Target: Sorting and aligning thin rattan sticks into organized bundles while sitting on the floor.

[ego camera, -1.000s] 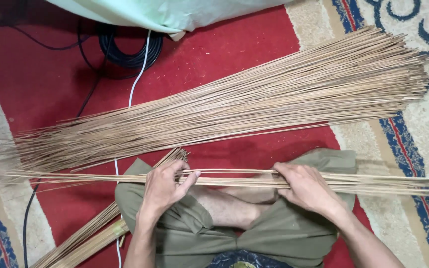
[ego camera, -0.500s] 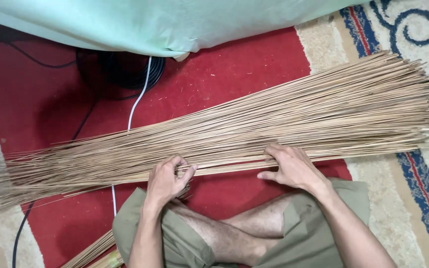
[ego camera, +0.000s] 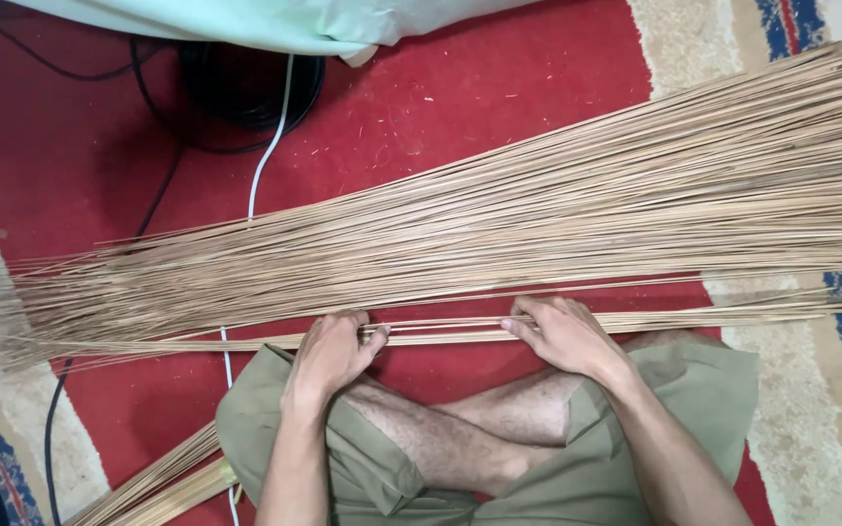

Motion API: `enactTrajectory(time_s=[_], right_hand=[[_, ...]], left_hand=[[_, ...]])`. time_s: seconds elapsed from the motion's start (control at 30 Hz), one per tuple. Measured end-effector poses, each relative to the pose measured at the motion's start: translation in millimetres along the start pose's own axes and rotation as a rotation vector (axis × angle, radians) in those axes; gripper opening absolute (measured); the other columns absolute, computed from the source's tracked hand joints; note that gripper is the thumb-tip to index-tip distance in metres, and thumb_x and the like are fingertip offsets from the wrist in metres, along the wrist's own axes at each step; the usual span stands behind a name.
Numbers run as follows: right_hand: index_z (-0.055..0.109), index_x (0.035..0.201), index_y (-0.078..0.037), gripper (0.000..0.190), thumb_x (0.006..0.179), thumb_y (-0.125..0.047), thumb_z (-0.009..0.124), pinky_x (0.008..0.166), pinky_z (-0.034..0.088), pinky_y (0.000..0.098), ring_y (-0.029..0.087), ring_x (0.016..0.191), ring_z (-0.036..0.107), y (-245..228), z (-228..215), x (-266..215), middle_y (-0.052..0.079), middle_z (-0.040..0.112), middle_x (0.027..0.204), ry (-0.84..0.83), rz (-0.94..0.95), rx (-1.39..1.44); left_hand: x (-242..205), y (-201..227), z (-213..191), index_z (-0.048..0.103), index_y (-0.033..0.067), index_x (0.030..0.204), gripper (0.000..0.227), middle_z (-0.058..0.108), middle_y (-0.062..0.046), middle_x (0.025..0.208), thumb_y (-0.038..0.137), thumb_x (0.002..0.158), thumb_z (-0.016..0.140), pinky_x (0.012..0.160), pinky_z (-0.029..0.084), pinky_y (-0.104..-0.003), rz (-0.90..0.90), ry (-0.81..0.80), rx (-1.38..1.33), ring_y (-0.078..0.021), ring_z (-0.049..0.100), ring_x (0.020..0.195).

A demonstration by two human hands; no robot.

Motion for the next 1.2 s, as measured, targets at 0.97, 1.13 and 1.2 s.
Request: enactTrajectory(time_s=[0.97,1.13,1.2], right_hand=[[0.074,0.096,-0.011,0.013,0.095,-0.022,0.067,0.084,0.056,0.0526,0.043,0.100,0.071,-2,0,5,0.017,0.074,0.094,0.080,-0.140,0.121],[0.076,0.100,-0.013,0.013,0.095,-0.020,0.067,0.086,0.056,0.0497,0.039,0.101,0.074,-2,-3,3,0.014,0.079,0.095,0.068,-0.105,0.164],[0.075,0.103,-0.012,0.016,0.097,-0.022,0.064,0.086,0.056,0.0506,0.039,0.103,0.074,-3,-5,4,0.014,0.081,0.096,0.073,-0.082,0.171]], left_hand=[[12,14,10,0.082,0.0173,0.096,0.016,0.078,-0.012,0.097,0.025,0.088,0.071,0.087,0.057,-0.051,0.146,-0.019,-0.072,-0.0390,0.073,0.101],[12,20,8,0.083,0.0195,0.098,0.016,0.078,-0.010,0.097,0.025,0.091,0.068,0.086,0.058,-0.049,0.155,-0.025,-0.088,-0.0368,0.074,0.099],[11,21,6,0.083,0.0201,0.101,0.018,0.079,-0.009,0.099,0.025,0.093,0.067,0.086,0.058,-0.049,0.148,-0.032,-0.091,-0.0363,0.074,0.099]])
Point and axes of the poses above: each hand's wrist, its own x-axis towards the middle knuckle, its own z-axis out of the palm, y = z × x, the point moved 5 cm from there along x, towards the middle knuckle
